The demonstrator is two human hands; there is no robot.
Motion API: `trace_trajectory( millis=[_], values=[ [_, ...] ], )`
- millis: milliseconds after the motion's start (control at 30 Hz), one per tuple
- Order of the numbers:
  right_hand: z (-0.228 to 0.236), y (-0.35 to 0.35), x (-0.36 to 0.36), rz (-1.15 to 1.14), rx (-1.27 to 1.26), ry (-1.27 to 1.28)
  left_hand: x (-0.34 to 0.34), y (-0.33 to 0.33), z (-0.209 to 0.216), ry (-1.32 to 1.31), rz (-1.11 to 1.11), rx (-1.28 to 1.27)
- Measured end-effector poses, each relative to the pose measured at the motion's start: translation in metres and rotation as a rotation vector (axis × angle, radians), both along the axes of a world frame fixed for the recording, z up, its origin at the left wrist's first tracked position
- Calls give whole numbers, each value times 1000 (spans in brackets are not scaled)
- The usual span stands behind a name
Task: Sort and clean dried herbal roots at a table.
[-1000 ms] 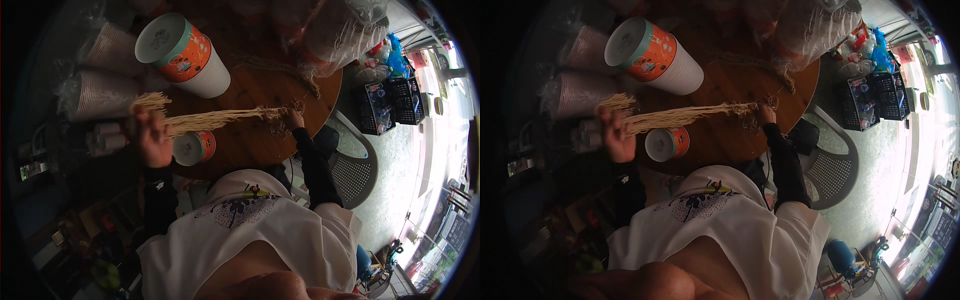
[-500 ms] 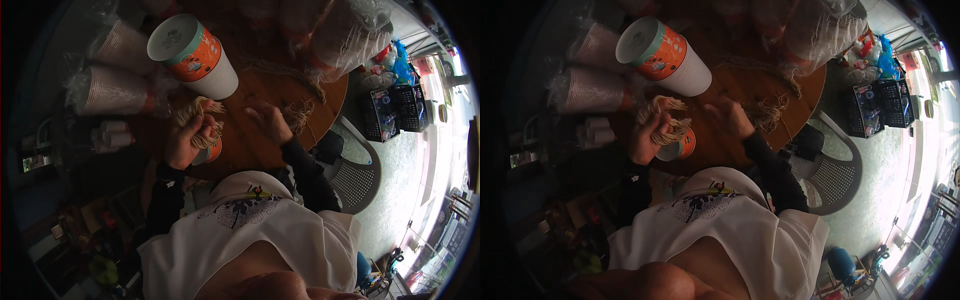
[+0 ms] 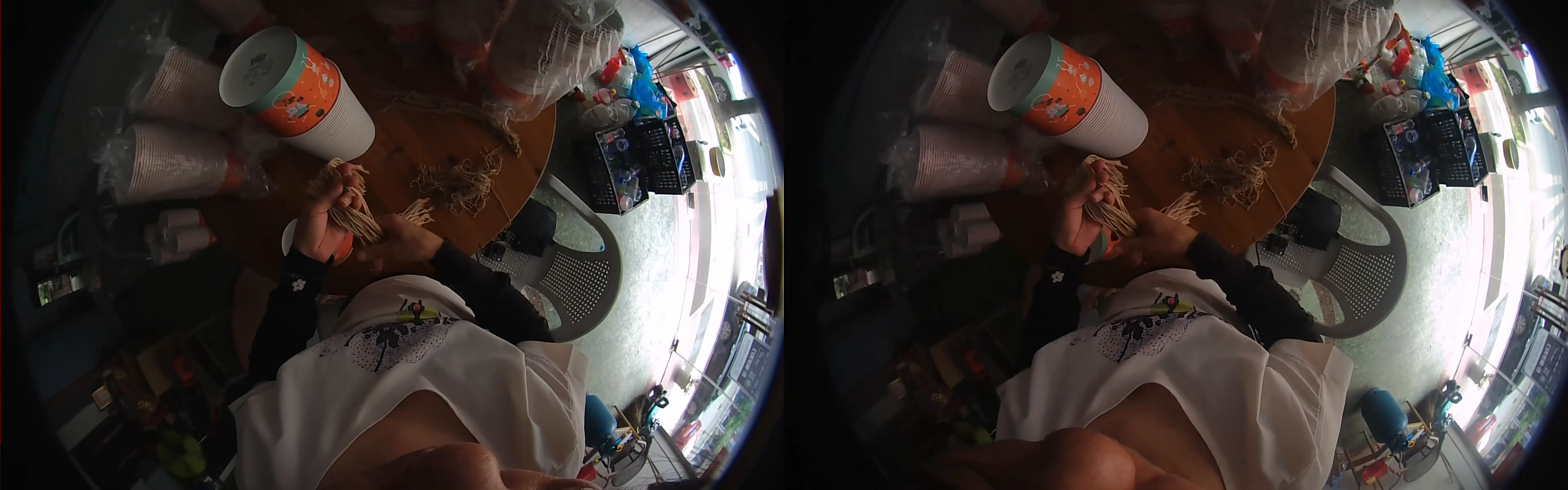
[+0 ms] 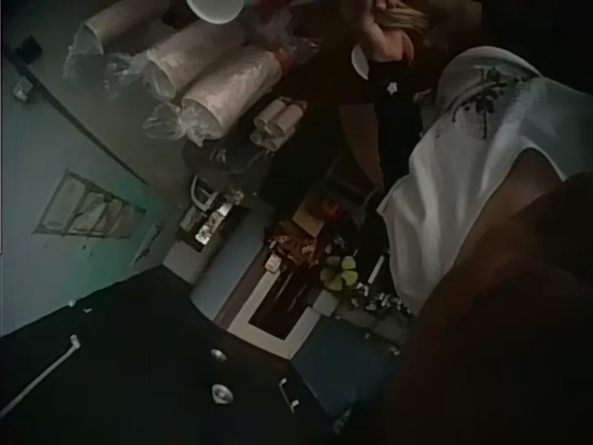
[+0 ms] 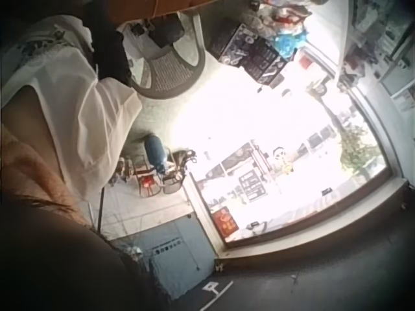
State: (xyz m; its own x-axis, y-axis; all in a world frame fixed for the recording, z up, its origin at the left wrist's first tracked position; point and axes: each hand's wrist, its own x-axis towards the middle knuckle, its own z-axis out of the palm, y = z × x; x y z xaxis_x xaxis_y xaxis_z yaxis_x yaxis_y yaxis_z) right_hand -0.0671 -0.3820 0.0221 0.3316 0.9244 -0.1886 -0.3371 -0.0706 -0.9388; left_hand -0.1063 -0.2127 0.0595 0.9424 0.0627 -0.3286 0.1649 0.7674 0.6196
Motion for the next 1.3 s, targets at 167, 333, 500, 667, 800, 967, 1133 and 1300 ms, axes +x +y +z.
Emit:
trace_trajectory(
  millis=[167, 333, 500, 667, 800, 967, 1133, 1300],
  values=[
    [5, -10, -4, 34, -153, 130, -8, 31, -27, 166, 117, 359],
    [13, -5, -5, 25, -192, 184, -21, 53, -88, 46, 154, 69],
    [-13, 16, -7, -33, -263, 192, -32, -16, -79, 110, 81, -388],
    [-26, -4, 27, 272, -352, 52, -23, 36, -96, -87, 122, -750],
    [-68, -39, 36, 126, -244, 282, -24, 59, -53, -172, 108, -679],
    [-58, -65, 44, -154, -163, 472, -28, 77, -28, -211, 171, -526],
    [-78, -62, 40, -236, -121, 298, -25, 78, -13, -226, 170, -473],
    [-86, -61, 43, -307, -168, 142, -26, 83, -6, -239, 177, -457]
  ],
)
